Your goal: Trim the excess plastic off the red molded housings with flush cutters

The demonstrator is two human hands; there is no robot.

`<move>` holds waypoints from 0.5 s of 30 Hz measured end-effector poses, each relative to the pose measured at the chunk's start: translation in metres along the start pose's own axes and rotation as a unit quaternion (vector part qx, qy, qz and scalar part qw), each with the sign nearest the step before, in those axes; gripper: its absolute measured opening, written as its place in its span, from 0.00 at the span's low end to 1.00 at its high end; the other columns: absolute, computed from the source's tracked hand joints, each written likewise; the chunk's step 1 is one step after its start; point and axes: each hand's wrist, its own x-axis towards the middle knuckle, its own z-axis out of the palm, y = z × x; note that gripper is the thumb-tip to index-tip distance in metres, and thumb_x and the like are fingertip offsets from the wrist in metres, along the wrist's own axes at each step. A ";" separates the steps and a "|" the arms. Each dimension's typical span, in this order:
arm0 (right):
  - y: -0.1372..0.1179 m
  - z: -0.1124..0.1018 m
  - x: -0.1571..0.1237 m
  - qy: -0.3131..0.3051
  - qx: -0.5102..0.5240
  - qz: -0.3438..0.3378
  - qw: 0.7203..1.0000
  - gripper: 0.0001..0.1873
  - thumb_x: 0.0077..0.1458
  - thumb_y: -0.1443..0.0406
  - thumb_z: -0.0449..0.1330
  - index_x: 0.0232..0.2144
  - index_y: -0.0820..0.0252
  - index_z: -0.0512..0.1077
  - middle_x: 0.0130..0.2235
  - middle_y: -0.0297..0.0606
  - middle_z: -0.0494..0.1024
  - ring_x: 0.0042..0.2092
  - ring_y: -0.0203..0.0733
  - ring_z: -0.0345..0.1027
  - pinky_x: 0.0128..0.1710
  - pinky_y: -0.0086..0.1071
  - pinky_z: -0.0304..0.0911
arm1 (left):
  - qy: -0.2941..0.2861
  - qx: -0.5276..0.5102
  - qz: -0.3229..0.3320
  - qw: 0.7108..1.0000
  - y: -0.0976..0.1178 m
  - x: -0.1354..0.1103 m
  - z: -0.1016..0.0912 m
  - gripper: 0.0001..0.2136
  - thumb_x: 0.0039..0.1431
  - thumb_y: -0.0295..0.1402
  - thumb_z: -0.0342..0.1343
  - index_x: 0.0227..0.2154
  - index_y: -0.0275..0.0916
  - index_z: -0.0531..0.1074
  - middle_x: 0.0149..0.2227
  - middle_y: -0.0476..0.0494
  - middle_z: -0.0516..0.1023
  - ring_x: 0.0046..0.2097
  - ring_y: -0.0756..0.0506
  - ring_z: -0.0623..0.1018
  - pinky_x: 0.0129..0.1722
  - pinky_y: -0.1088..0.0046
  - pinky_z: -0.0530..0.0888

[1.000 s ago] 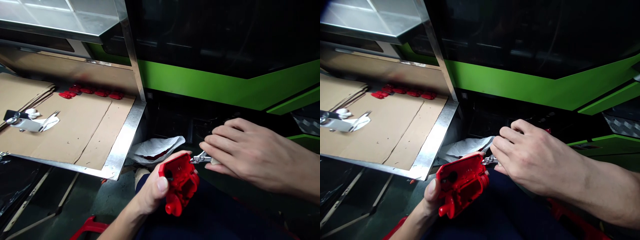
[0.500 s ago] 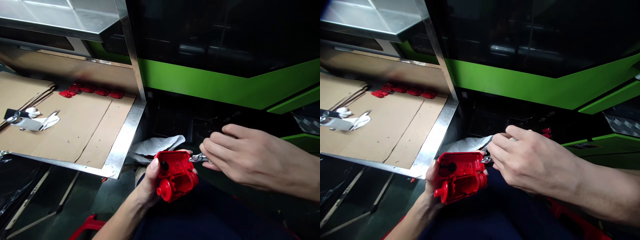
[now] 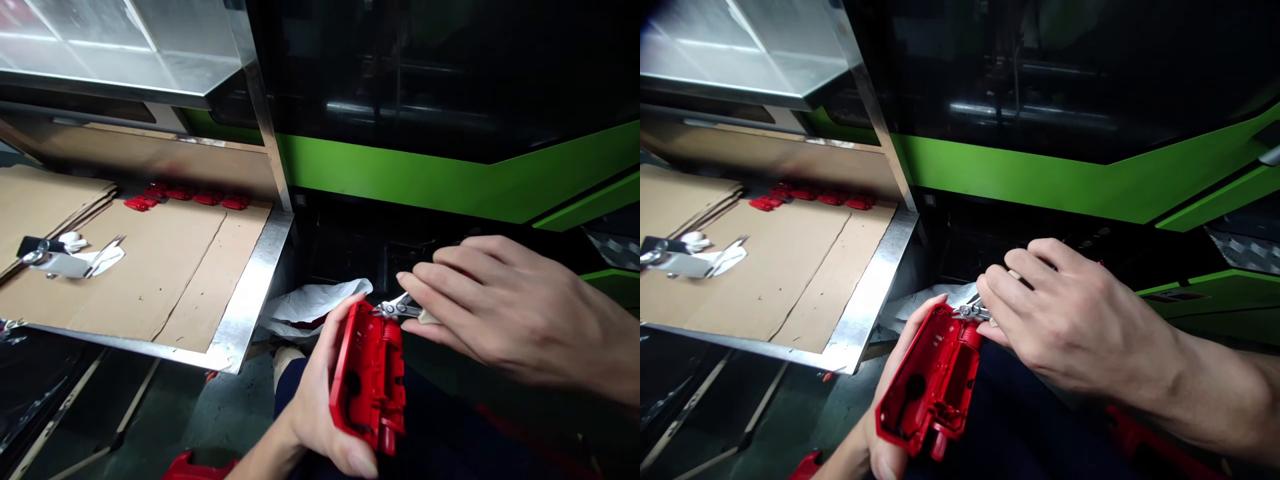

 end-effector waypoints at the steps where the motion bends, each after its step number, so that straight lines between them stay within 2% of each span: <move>1: -0.001 0.000 -0.001 0.016 0.008 0.029 0.999 0.21 0.62 0.59 0.59 0.48 0.72 0.73 0.42 0.50 0.78 0.42 0.55 0.68 0.39 0.50 0.62 | 0.018 0.030 0.025 0.999 -0.003 -0.001 0.001 0.53 0.36 0.54 0.74 0.65 0.48 0.57 0.63 0.39 0.67 0.63 0.31 0.68 0.69 0.52 0.58; 4: -0.012 0.005 -0.002 0.070 0.062 0.142 0.985 0.25 0.58 0.58 0.64 0.51 0.73 0.72 0.44 0.50 0.77 0.45 0.55 0.68 0.45 0.49 0.62 | 0.070 0.093 0.063 0.991 -0.013 -0.001 0.002 0.56 0.35 0.53 0.75 0.67 0.50 0.52 0.63 0.38 0.66 0.60 0.31 0.71 0.67 0.48 0.61; 8: -0.038 0.017 0.005 0.123 0.201 0.259 0.937 0.20 0.60 0.59 0.63 0.49 0.68 0.72 0.44 0.46 0.76 0.46 0.47 0.68 0.45 0.42 0.64 | 0.106 0.166 0.170 0.966 -0.023 0.005 0.003 0.54 0.39 0.50 0.75 0.67 0.55 0.49 0.66 0.40 0.61 0.64 0.34 0.67 0.68 0.52 0.61; 10: -0.053 0.022 0.011 0.133 0.260 0.291 0.911 0.17 0.62 0.58 0.61 0.48 0.65 0.72 0.43 0.42 0.75 0.44 0.43 0.67 0.44 0.38 0.64 | 0.132 0.214 0.218 0.943 -0.026 0.008 0.001 0.52 0.43 0.47 0.74 0.67 0.55 0.48 0.68 0.39 0.56 0.68 0.34 0.62 0.69 0.52 0.59; 13: -0.070 0.027 0.021 0.134 0.322 0.324 0.880 0.15 0.63 0.58 0.59 0.47 0.60 0.72 0.42 0.38 0.75 0.43 0.40 0.66 0.43 0.35 0.64 | 0.151 0.269 0.248 0.918 -0.031 0.006 -0.007 0.52 0.44 0.44 0.74 0.67 0.57 0.45 0.69 0.38 0.52 0.69 0.31 0.57 0.69 0.45 0.56; 15: -0.078 0.029 0.028 0.130 0.341 0.335 0.869 0.14 0.63 0.58 0.59 0.47 0.59 0.72 0.42 0.36 0.76 0.43 0.40 0.66 0.43 0.36 0.63 | 0.163 0.297 0.258 0.905 -0.034 0.003 -0.014 0.51 0.47 0.45 0.72 0.67 0.58 0.44 0.69 0.38 0.51 0.69 0.29 0.56 0.68 0.40 0.55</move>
